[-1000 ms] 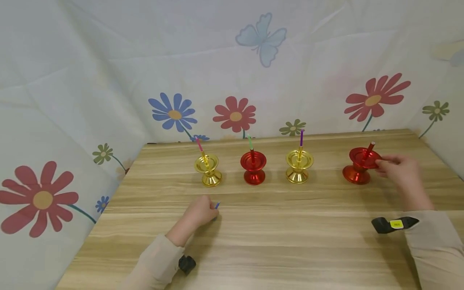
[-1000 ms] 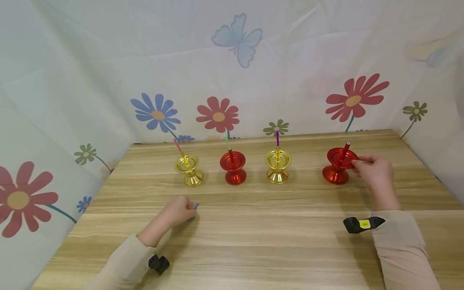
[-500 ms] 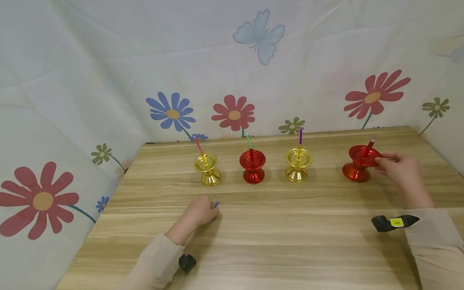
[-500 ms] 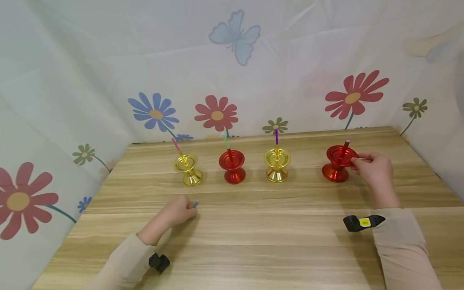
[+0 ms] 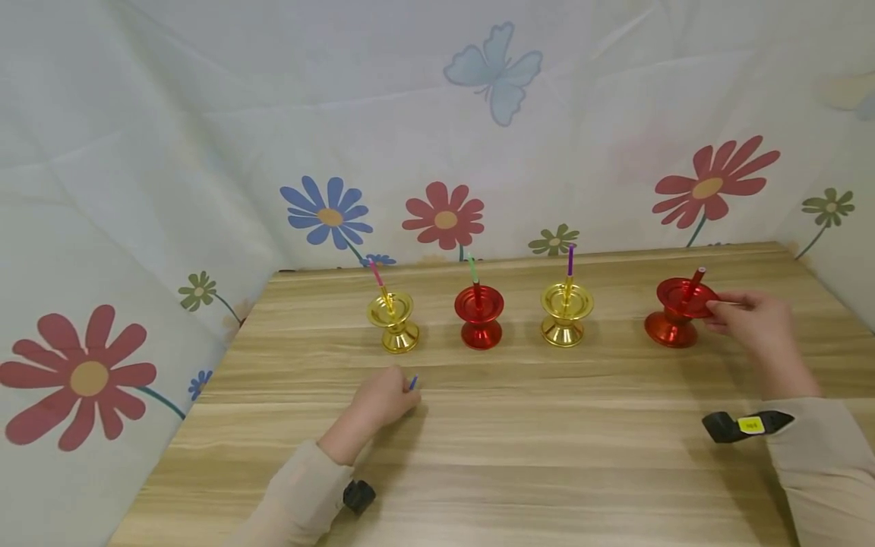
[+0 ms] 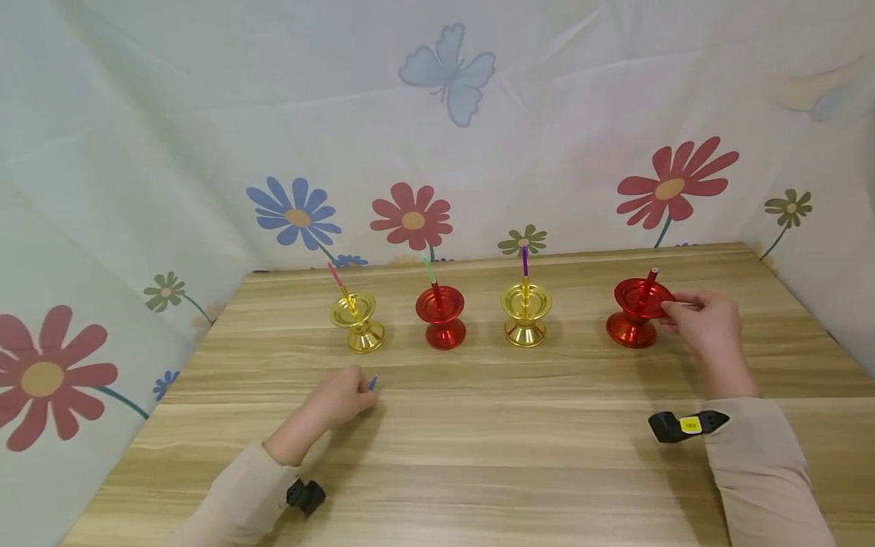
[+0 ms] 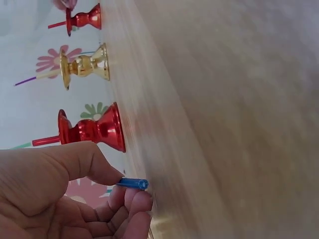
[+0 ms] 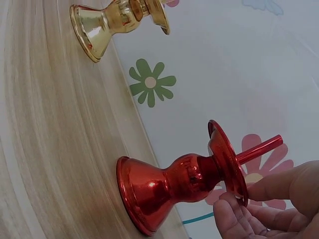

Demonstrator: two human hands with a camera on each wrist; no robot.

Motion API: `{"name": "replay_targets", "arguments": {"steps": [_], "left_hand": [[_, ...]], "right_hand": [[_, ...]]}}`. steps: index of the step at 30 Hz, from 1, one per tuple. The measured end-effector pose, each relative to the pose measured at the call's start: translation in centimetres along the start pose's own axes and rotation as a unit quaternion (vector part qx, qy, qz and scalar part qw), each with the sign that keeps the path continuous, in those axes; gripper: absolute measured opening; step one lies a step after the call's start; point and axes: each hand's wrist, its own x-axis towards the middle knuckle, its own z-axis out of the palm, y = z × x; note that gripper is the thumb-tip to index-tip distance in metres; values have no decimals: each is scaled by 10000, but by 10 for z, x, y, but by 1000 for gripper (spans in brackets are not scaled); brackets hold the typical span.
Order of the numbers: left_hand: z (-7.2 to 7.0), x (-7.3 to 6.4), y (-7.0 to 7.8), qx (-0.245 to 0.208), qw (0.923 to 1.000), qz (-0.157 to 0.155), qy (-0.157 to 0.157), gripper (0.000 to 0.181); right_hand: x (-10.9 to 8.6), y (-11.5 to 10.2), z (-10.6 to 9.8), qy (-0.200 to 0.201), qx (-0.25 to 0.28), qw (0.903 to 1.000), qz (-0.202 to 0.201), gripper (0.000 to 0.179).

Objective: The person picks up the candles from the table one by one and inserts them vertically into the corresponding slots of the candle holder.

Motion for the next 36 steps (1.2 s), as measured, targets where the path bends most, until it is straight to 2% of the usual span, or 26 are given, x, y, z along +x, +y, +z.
{"name": "replay_targets", "arguments": {"steps": [3, 4, 10, 15, 19, 23, 28, 32, 36], "left_hand": [[0, -1, 5, 32, 9999, 47, 103, 35], [0, 0, 7, 8, 10000, -24, 70, 33], [-2, -3, 16, 64, 9998, 51, 203, 19], [0, 1, 21, -110, 9985, 200, 493, 12], [4, 4, 28, -376, 9961, 364, 715, 14], [5, 6, 38, -576, 9920, 691, 883, 13], [6, 6, 50, -784, 9861, 1024, 1051, 12], [5, 6, 58, -962, 9829, 1220, 987, 11], [5, 5, 67, -1084, 9815, 1349, 813, 11]], "right_hand": [[11, 12, -2, 10, 86, 9999, -83, 17], [13, 14, -2, -13, 102, 9999, -107, 21], [18, 20, 1, -18, 19, 10000, -23, 36], [22, 25, 2, -71, -25, 10000, -32, 48], [23, 25, 2, -130, 31, 9999, -83, 40], [25, 26, 1, -154, 214, 9996, -103, 31], [24, 26, 2, -157, 51, 9998, -122, 40], [24, 27, 4, -208, -41, 9996, -183, 45], [20, 23, 5, -311, 146, 9989, -319, 28]]}}
